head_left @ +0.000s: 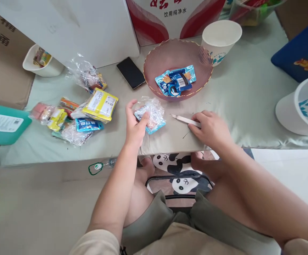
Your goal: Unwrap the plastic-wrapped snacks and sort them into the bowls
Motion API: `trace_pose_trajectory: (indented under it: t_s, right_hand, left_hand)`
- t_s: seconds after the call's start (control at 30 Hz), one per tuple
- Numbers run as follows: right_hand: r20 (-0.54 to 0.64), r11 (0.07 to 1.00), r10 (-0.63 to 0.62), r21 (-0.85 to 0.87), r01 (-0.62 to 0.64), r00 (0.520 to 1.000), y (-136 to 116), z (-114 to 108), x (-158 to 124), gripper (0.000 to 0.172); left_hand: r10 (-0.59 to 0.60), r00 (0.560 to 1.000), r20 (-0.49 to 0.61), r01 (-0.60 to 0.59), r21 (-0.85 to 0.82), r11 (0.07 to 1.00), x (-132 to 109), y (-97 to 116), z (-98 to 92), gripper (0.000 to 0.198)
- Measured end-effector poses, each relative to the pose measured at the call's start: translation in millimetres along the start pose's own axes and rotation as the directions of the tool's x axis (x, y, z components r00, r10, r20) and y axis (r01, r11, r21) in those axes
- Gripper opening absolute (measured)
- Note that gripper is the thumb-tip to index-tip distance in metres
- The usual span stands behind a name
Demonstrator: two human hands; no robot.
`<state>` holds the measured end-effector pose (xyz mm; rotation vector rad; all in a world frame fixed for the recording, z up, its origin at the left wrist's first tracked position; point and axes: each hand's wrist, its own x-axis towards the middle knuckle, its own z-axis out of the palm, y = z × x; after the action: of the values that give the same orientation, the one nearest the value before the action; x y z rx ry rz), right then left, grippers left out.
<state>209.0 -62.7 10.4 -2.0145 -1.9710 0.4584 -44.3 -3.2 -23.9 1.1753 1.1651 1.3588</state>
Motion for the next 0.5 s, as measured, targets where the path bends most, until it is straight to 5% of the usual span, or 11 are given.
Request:
trace_pose_trajectory:
  t_s: [0.13, 0.27, 0.37, 0.5]
  right_hand:
    - [0.112, 0.916, -0.037, 0.401, -0.011, 0.993, -23.4, -3.8, -9.7, 0.018]
    - [0.326, 0.602, -0.101, 0.772, -0.203, 0.94, -50.6, 0.8, -11.7, 0.026]
    - [0.368, 0.469, -0.142, 0.843, -0.265, 0.919, -66.1, 8.4, -5.5, 0.03]
    - [0.398, 0.516, -0.132, 0.809, -0.28, 0.908, -74.0, 17.3, 2.1, 0.036]
  left_hand:
    - [-0.02, 1.0, 0.007, 0.019, 0.054, 0.998, -3.9, -2.1, -3.5, 0.046]
    - [0.018, 0.999, 0.046, -0.022, 0.09, 0.996, -7.1, -3.8, -7.2, 0.048]
    - [0.005, 0.994, 0.112, -0.014, 0.073, 0.997, -10.3, -2.3, -7.1, 0.056]
    - [-0.061, 0.979, 0.194, 0.061, 0.003, 0.998, -12.8, 2.3, -5.6, 0.063]
